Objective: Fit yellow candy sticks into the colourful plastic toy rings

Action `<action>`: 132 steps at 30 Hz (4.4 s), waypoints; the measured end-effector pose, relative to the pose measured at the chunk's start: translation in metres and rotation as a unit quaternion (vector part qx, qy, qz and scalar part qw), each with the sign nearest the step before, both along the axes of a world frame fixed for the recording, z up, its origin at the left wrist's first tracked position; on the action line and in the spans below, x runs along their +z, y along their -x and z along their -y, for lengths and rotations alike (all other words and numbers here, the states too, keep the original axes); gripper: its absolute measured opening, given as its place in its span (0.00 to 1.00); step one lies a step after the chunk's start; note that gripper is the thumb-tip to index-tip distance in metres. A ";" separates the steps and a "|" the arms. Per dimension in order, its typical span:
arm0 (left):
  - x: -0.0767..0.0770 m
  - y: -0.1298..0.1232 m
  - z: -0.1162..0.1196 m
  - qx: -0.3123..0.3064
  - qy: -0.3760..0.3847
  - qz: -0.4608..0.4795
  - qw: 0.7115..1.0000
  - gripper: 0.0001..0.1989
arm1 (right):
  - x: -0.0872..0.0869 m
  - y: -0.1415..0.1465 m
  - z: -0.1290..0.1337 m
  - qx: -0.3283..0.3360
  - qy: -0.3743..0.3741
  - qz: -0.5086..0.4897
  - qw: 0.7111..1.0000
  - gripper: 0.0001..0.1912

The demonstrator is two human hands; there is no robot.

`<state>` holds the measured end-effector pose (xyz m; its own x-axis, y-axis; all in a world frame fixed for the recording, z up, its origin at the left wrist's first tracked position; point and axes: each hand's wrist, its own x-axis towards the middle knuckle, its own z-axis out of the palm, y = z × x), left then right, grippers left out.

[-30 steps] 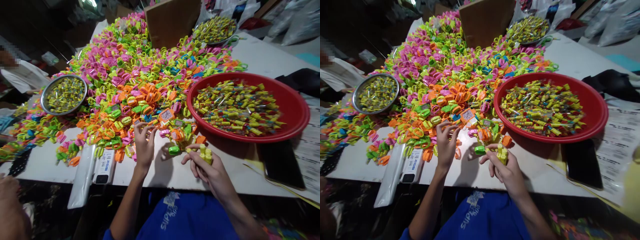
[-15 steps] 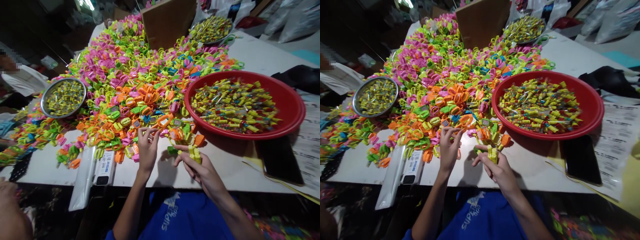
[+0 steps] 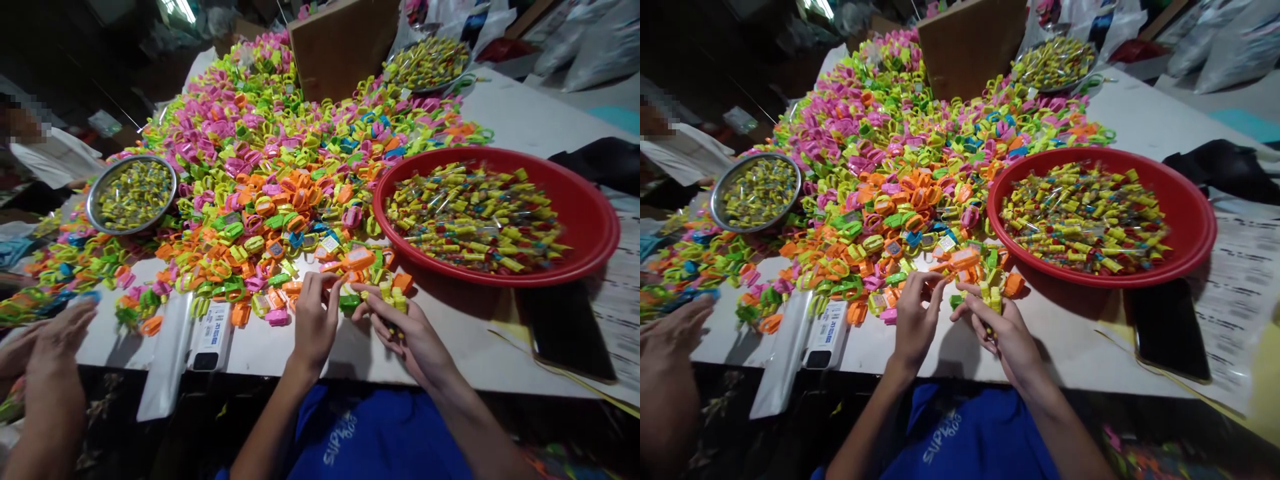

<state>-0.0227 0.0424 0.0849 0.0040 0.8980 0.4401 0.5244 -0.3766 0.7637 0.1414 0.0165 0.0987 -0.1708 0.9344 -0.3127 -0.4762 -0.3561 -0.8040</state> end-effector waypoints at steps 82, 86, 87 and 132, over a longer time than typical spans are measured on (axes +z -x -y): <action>0.011 0.012 0.024 -0.206 0.003 0.119 0.971 0.20 | 0.028 -0.016 0.017 -0.038 -0.055 0.084 0.994 0.21; 0.018 0.016 0.023 -0.222 0.017 0.083 0.971 0.21 | 0.026 -0.020 0.016 -0.026 -0.043 0.123 0.991 0.21; 0.018 0.017 0.023 -0.227 0.021 0.076 0.971 0.22 | 0.023 -0.021 0.016 -0.026 -0.041 0.138 0.989 0.20; 0.019 0.006 0.035 -0.086 -0.067 0.003 0.994 0.08 | 0.009 -0.003 0.027 0.005 -0.071 0.124 0.990 0.22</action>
